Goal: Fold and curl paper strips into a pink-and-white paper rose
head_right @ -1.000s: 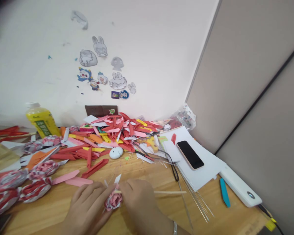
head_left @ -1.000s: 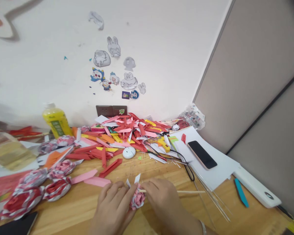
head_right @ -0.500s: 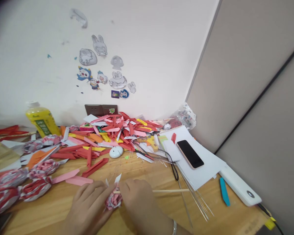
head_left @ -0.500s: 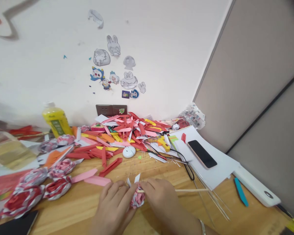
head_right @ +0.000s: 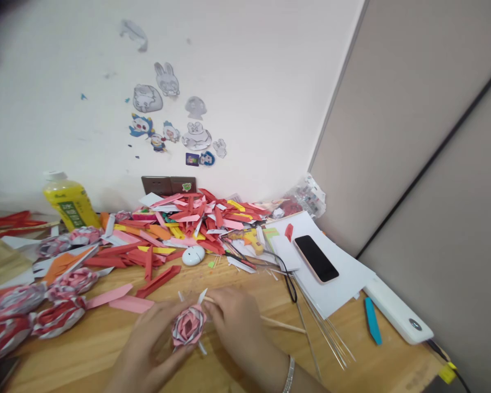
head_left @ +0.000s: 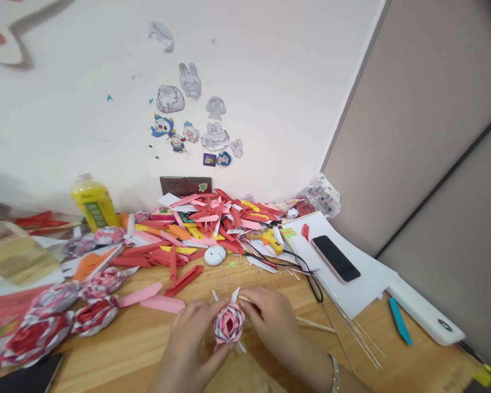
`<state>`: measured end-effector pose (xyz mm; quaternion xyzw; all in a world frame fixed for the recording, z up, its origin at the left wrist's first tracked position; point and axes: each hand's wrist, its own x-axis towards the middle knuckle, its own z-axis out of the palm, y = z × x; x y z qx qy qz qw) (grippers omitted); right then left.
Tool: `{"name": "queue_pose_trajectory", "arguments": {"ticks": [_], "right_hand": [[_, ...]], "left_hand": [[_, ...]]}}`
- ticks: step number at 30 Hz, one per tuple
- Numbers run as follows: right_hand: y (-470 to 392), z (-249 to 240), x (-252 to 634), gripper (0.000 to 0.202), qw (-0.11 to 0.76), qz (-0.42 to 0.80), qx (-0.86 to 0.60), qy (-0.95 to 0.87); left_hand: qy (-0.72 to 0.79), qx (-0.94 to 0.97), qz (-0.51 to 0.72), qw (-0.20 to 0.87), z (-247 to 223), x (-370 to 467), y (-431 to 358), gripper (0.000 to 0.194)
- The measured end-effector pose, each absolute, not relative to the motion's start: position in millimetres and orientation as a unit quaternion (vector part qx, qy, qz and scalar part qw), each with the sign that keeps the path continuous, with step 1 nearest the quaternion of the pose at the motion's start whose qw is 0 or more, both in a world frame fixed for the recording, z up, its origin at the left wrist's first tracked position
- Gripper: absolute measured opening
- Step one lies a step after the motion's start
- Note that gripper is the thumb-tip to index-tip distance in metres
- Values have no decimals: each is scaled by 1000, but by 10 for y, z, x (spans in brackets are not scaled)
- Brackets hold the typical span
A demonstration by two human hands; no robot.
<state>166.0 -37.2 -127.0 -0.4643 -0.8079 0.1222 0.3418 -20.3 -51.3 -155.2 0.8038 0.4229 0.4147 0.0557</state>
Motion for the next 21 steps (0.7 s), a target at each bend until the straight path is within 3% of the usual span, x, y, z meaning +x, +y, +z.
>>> {"name": "queue_pose_trajectory", "arguments": {"ticks": [6,12,21], "right_hand": [[-377,-1281,1647,34,322,145,-482,-802],[-420,-1292,1623,36,357,131,-461,-802],[-458,-1361,1582,42,398,-47,-393,-828]], "left_hand": [[432,746,490,130,-1544,-179,-550,44],[415,689,500,321,-1643,-190,-478,24],[486,456,498,555,-1482,-33,-550,63]]}}
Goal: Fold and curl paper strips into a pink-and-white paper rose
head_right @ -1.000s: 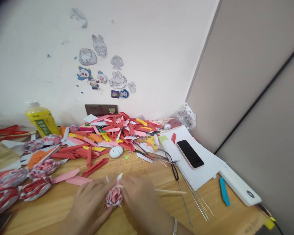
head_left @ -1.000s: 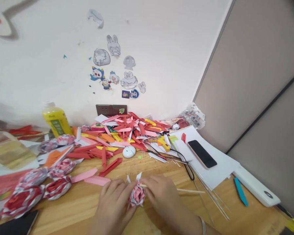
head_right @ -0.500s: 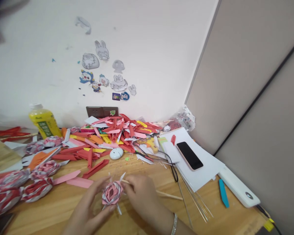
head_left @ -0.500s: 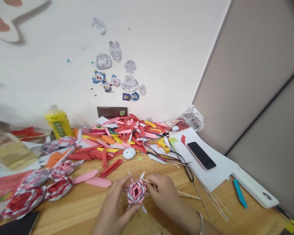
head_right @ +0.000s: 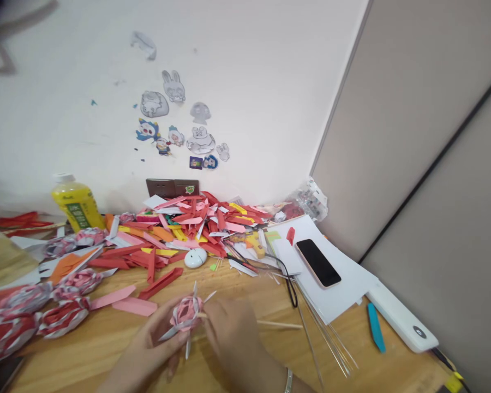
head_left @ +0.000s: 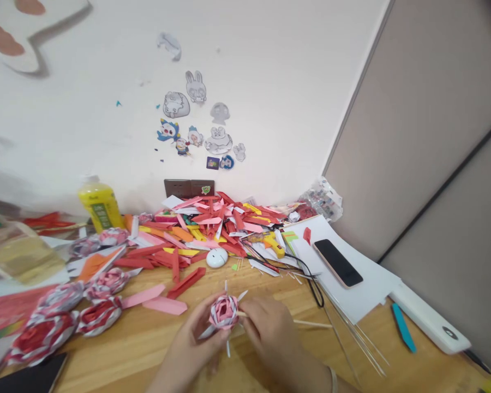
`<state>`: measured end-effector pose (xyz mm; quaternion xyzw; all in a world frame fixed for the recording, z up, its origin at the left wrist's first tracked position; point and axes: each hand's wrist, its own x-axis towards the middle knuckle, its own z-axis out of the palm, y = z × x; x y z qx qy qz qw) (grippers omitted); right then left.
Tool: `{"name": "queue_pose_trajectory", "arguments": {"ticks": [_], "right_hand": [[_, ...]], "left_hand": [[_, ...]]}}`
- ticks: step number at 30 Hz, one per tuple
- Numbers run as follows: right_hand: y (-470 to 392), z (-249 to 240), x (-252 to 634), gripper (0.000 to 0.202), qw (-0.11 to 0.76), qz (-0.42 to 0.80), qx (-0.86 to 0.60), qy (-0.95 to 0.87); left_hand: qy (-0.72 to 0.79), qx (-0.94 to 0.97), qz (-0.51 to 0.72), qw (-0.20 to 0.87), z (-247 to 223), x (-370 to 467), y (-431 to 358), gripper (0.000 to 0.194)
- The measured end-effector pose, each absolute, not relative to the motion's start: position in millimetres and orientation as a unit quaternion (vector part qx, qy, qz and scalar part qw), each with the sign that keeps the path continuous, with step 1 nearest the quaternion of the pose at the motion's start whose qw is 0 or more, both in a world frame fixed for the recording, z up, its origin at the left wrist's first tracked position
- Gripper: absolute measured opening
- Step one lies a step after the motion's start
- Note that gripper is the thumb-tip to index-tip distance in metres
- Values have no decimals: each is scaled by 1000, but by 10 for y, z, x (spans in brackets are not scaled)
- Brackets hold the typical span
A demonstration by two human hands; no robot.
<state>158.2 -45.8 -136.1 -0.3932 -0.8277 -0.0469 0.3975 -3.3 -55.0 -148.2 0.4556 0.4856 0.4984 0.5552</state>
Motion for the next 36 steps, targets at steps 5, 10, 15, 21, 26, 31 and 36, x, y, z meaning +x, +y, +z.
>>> {"name": "queue_pose_trajectory", "arguments": {"ticks": [5,10,15,21,26,31,36], "right_hand": [[-508,-1281,1554,43,403,-37,-374,-835],[-521,-1250,1596,34,445,-4,-384,-809],[-487,-1266,1624,29,450,-12,-398,-799],[-481,-1174,1655,23,393,45,-405,-824],[-487,-1142,1685,21,378,27,-404,-832],[-493,-1177,1668,19,377,-9,-405,-833],[-514,-1169,1652,21,364,-28,-403,-839]], "left_hand": [[499,456,519,522,-1450,11,-604,63],[500,520,502,477,-1424,-29,-597,43],[466,602,451,466,-1456,-61,-561,37],[477,632,419,445,-1551,-98,-545,40],[475,640,410,443,-1583,-110,-538,40],[473,646,419,428,-1576,-110,-522,39],[469,650,423,421,-1572,-116,-526,40]]}}
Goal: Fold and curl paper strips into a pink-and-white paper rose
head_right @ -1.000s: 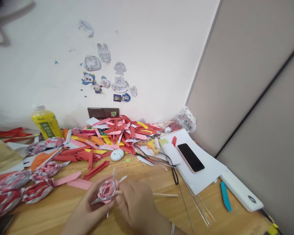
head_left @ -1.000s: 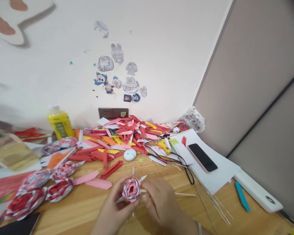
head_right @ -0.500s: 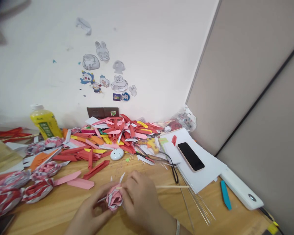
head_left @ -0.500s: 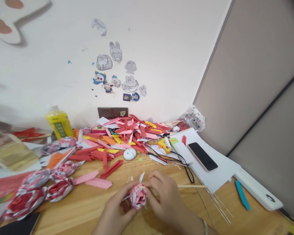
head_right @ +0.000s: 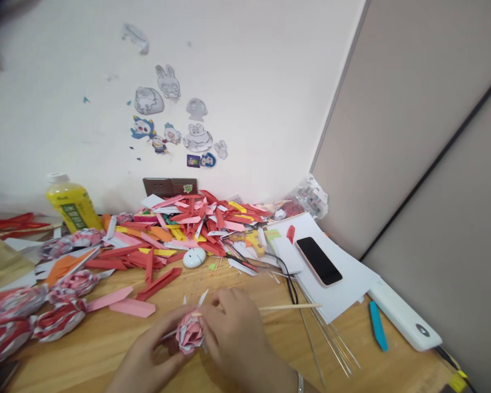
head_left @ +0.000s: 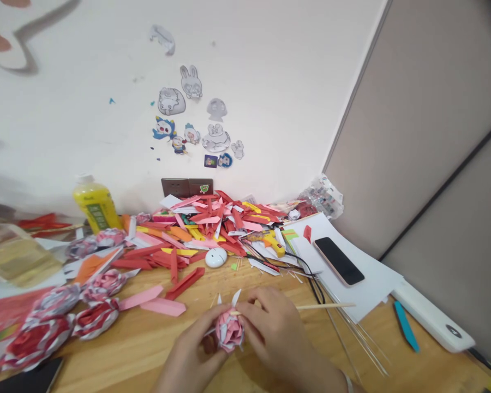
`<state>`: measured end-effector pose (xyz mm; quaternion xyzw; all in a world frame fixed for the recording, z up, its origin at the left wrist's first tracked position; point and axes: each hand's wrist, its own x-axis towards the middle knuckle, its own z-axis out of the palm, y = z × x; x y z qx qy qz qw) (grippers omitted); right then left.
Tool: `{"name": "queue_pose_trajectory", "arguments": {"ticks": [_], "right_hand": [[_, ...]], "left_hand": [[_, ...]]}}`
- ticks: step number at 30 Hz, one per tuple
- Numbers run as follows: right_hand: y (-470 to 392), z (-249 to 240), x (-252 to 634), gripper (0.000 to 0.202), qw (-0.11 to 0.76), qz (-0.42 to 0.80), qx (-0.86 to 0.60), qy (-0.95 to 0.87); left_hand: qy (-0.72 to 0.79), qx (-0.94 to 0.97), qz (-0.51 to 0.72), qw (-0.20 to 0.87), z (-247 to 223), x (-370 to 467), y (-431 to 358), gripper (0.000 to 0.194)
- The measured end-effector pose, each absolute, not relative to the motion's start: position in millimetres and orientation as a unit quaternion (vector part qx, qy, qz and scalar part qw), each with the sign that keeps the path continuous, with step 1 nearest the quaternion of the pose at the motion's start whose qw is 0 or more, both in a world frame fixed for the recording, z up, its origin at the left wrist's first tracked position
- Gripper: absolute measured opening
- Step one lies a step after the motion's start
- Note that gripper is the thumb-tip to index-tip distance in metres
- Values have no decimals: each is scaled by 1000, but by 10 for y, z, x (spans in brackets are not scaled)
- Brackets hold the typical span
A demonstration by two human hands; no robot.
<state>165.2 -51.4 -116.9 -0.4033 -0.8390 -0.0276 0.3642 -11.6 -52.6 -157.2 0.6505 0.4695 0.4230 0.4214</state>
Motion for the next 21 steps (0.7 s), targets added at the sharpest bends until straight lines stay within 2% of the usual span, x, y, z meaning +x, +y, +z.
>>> {"name": "queue_pose_trajectory", "arguments": {"ticks": [13,21], "right_hand": [[-481,-1131,1672,24,340,-60,-383,-857],[-473,-1133,1684,28,342,-26,-384,-857]], "left_hand": [[468,661,422,407,-1600,-125,-525,41],[458,667,411,420,-1577,-127,-530,41]]}}
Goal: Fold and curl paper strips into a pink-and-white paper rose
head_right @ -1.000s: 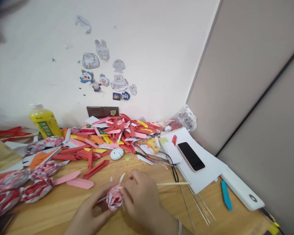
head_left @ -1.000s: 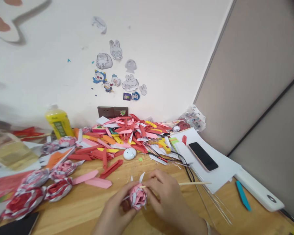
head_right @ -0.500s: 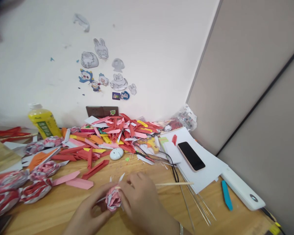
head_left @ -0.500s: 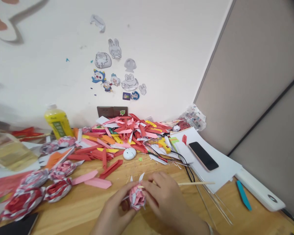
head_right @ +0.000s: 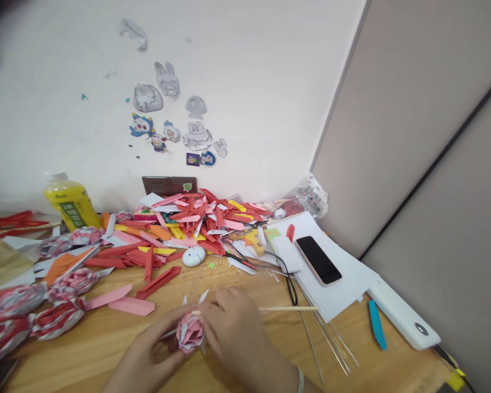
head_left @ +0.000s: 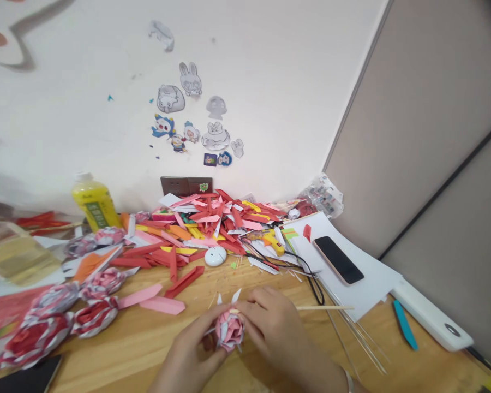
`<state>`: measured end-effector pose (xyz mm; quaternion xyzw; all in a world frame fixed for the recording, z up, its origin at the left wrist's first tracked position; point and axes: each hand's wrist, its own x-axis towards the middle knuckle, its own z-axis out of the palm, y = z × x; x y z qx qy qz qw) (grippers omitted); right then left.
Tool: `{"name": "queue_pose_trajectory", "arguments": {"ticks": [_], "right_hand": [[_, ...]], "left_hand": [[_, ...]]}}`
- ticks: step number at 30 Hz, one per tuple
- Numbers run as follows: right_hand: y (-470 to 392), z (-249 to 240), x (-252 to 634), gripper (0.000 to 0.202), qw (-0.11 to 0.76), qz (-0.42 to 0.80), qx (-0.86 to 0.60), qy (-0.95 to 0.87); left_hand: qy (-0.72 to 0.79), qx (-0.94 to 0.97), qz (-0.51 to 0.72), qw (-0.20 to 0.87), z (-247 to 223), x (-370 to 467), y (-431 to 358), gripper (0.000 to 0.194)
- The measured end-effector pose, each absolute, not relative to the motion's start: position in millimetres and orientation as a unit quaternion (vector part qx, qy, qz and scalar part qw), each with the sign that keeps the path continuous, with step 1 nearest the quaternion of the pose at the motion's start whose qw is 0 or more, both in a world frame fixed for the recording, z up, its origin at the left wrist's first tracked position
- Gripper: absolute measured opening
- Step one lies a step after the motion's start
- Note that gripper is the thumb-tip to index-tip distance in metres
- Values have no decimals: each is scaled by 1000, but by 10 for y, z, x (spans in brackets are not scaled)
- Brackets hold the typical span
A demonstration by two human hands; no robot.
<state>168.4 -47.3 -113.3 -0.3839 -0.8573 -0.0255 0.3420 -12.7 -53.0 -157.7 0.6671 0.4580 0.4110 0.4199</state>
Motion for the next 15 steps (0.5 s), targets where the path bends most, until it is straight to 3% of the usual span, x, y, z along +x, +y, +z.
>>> {"name": "queue_pose_trajectory", "arguments": {"ticks": [5,11,15], "right_hand": [[-456,-1168,1670,33,345,-90,-353,-865],[-485,-1169,1675,22,324,-67,-374,-866],[-452,-1225,1694,20,307,-126,-356,-873]], "left_hand": [[455,683,403,406,-1598,-135,-534,43],[460,680,398,410,-1595,-126,-545,41],[460,679,401,408,-1605,-125,-545,41]]}}
